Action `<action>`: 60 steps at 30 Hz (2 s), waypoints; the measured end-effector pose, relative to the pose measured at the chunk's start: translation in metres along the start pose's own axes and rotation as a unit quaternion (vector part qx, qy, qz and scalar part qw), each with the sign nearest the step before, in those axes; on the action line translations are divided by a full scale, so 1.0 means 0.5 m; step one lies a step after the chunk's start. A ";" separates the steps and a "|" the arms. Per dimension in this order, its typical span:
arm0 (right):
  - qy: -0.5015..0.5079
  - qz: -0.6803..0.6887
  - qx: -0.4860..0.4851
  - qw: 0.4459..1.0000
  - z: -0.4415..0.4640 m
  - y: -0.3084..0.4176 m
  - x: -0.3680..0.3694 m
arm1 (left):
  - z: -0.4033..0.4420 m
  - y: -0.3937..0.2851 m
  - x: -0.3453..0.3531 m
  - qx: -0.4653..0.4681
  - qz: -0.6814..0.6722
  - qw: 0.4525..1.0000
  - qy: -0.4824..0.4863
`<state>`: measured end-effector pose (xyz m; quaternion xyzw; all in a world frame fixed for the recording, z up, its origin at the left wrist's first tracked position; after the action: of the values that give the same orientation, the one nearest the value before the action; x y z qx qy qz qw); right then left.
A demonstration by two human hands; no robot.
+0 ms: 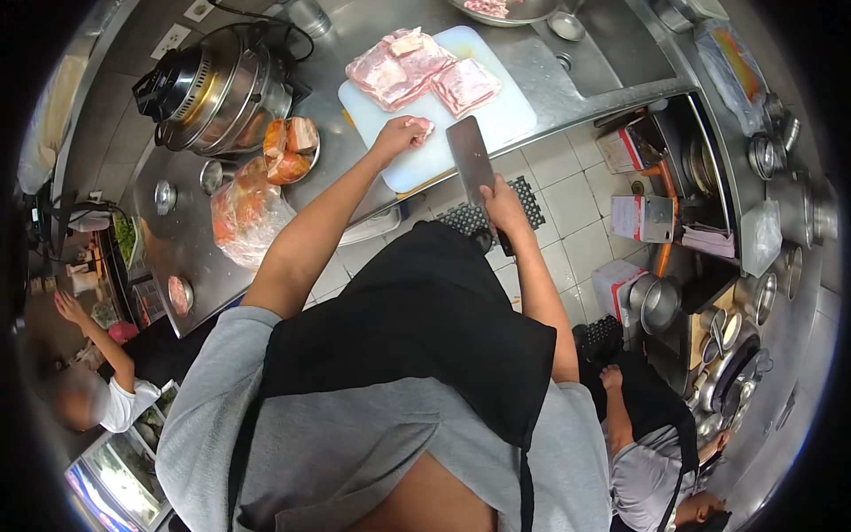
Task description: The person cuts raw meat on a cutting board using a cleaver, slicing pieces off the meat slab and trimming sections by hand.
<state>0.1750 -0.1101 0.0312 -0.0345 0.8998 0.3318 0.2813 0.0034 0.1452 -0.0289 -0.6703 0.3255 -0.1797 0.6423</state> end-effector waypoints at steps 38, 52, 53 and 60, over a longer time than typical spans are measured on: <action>-0.114 -0.149 -0.122 0.975 -0.089 0.176 0.084 | -0.115 0.004 -0.059 -0.065 0.168 0.982 -0.051; -0.145 -0.120 -0.115 0.975 -0.100 0.184 -0.016 | -0.098 0.033 -0.039 -0.086 0.084 0.993 -0.005; -0.144 -0.118 -0.108 0.977 -0.122 0.209 -0.017 | -0.100 0.035 -0.040 -0.068 0.084 0.994 -0.018; -0.037 -0.196 -0.079 0.977 -0.034 0.161 0.057 | -0.109 -0.009 -0.042 -0.059 0.121 0.988 -0.082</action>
<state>0.1229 -0.0547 0.0732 -0.2196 0.8356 0.3411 0.3703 -0.0466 0.1185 -0.0145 -0.6749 0.3605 -0.0262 0.6433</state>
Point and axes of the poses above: each hand's wrist, its own z-axis towards the middle knuckle, its own x-axis out of the palm, y = z × x, the point moved 4 cm from there along z, towards the middle knuckle, and after that the axes turned 15 degrees about x, right-handed, at the moved point
